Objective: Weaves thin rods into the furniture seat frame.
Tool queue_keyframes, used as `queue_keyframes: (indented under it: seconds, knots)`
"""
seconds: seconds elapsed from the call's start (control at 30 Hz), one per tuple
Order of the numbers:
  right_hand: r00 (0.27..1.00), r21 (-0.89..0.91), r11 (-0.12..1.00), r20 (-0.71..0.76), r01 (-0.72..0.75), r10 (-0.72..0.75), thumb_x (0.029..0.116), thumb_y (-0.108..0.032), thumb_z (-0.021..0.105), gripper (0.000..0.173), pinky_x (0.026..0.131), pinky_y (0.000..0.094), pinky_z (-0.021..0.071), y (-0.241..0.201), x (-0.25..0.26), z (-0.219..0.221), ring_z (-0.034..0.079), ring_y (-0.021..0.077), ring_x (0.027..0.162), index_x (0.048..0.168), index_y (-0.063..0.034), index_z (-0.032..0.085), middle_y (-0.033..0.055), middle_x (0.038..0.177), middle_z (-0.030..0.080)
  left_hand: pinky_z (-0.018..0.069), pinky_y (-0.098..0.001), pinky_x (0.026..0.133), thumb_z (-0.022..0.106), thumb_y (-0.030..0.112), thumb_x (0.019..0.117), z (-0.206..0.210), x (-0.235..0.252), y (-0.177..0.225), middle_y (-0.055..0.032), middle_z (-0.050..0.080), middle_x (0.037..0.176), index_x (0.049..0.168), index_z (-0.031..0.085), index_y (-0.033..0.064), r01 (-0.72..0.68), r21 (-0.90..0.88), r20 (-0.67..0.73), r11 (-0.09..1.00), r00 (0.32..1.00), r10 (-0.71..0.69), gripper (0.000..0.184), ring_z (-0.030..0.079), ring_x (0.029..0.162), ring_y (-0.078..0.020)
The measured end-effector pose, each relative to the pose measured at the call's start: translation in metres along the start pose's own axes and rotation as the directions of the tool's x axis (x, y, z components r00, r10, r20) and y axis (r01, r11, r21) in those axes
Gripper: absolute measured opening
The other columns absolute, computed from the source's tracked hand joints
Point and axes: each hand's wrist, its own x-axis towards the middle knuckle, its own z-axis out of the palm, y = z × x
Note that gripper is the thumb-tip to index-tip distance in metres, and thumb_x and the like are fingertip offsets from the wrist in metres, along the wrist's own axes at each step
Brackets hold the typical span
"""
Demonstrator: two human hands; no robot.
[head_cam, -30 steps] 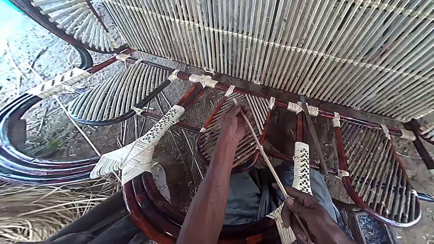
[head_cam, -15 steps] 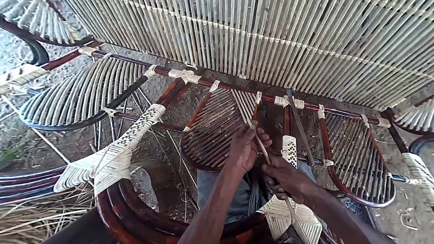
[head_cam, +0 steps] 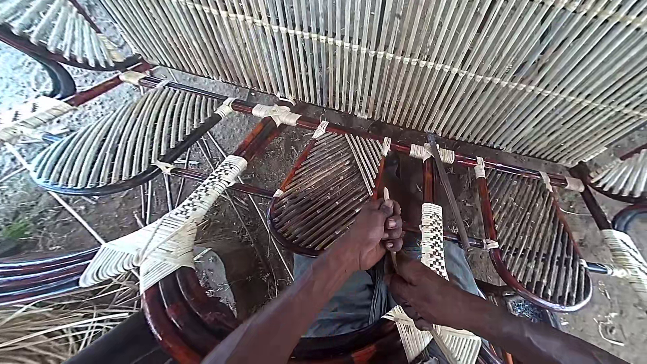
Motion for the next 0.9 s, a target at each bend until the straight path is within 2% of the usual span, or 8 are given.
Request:
queue_keyframes:
  seconds: [0.17,0.23,0.3,0.37,0.47,0.6,0.73,0.9]
  knots:
    - [0.996,-0.223,0.973,0.061,-0.056,0.071,0.1109,-0.03,0.04,0.024,0.049,0.0351,0.0491,-0.006,0.002,0.008,0.05,0.016,0.051,0.119,-0.0081,0.045,0.0033,0.073,0.046,0.0346,-0.0161,0.037,0.029,0.026,0.1144,0.003,0.006,0.019,0.0046,0.034,0.058,0.091,0.045,0.0114,0.326,0.315,0.009,0.891,0.938,-0.347,0.032,0.03,0.04,-0.003]
    - [0.999,-0.151,0.988,-0.003,-0.039,0.039,0.111,-0.03,0.039,0.023,0.047,0.0318,0.0458,-0.002,0.006,0.003,0.046,0.0133,0.049,0.118,-0.0093,0.047,0.001,0.071,0.043,0.035,-0.0171,0.04,0.028,0.025,0.1142,-0.001,0.009,0.016,0.0047,0.035,0.06,0.093,0.046,0.0117,0.219,0.263,0.016,0.94,0.973,-0.231,0.031,0.032,0.042,-0.0036]
    - [0.996,0.002,1.0,-0.089,-0.001,0.002,0.1115,-0.03,0.039,0.02,0.044,0.0278,0.04,-0.002,0.007,-0.003,0.04,0.0104,0.047,0.113,-0.0119,0.048,-0.0014,0.068,0.039,0.0369,-0.0164,0.042,0.028,0.027,0.1138,-0.001,0.008,0.009,0.0064,0.039,0.062,0.097,0.05,0.0132,-0.02,0.078,-0.004,0.997,1.0,0.021,0.031,0.035,0.044,-0.0026]
    - [0.987,0.183,0.982,-0.157,0.052,-0.023,0.1117,-0.027,0.039,0.014,0.041,0.0244,0.0351,-0.005,0.007,-0.001,0.035,0.0079,0.045,0.111,-0.0148,0.046,-0.0036,0.065,0.036,0.0335,-0.0149,0.04,0.03,0.027,0.1135,0.006,0.009,-0.003,0.0074,0.04,0.061,0.098,0.053,0.0134,-0.252,-0.083,-0.123,0.964,0.963,0.241,0.031,0.035,0.043,-0.0017]
    - [0.973,0.312,0.942,-0.224,0.121,-0.051,0.1109,-0.024,0.042,0.011,0.041,0.0225,0.0334,-0.003,0.009,0.002,0.034,0.0065,0.046,0.117,-0.0167,0.047,-0.0044,0.065,0.035,0.0286,-0.0136,0.039,0.03,0.03,0.114,0.009,0.013,-0.018,0.0093,0.037,0.058,0.096,0.053,0.0153,-0.453,-0.242,-0.29,0.858,0.877,0.382,0.033,0.031,0.041,-0.0004]
    - [0.963,0.29,0.94,-0.247,0.182,-0.11,0.1099,-0.025,0.044,0.015,0.042,0.0238,0.0393,0.013,-0.003,0.009,0.039,0.0071,0.046,0.116,-0.0133,0.051,-0.0042,0.065,0.037,0.0277,-0.0124,0.037,0.027,0.034,0.1138,-0.006,0.017,-0.018,0.0114,0.037,0.055,0.09,0.053,0.0183,-0.597,-0.342,-0.301,0.726,0.801,0.517,0.039,0.03,0.038,0.0011]
    - [0.948,0.172,0.962,-0.275,0.214,-0.161,0.1067,-0.029,0.044,0.026,0.043,0.0276,0.0418,0.049,-0.035,0.021,0.041,0.008,0.046,0.123,-0.0126,0.056,-0.0064,0.064,0.038,0.0267,-0.0132,0.035,0.025,0.032,0.1133,-0.027,0.028,0.014,0.012,0.037,0.051,0.085,0.052,0.0189,-0.695,-0.36,-0.462,0.623,0.713,0.527,0.042,0.031,0.036,0.0013]
    - [0.96,0.123,0.97,-0.214,0.208,-0.179,0.1068,-0.025,0.043,0.031,0.043,0.0323,0.0428,0.065,-0.062,0.044,0.044,0.012,0.046,0.131,-0.0081,0.053,-0.0022,0.064,0.043,0.0297,-0.0114,0.036,0.023,0.031,0.113,-0.043,0.034,0.022,0.0122,0.038,0.051,0.088,0.052,0.018,-0.641,-0.483,-0.373,0.596,0.767,0.522,0.04,0.034,0.037,0.0027]
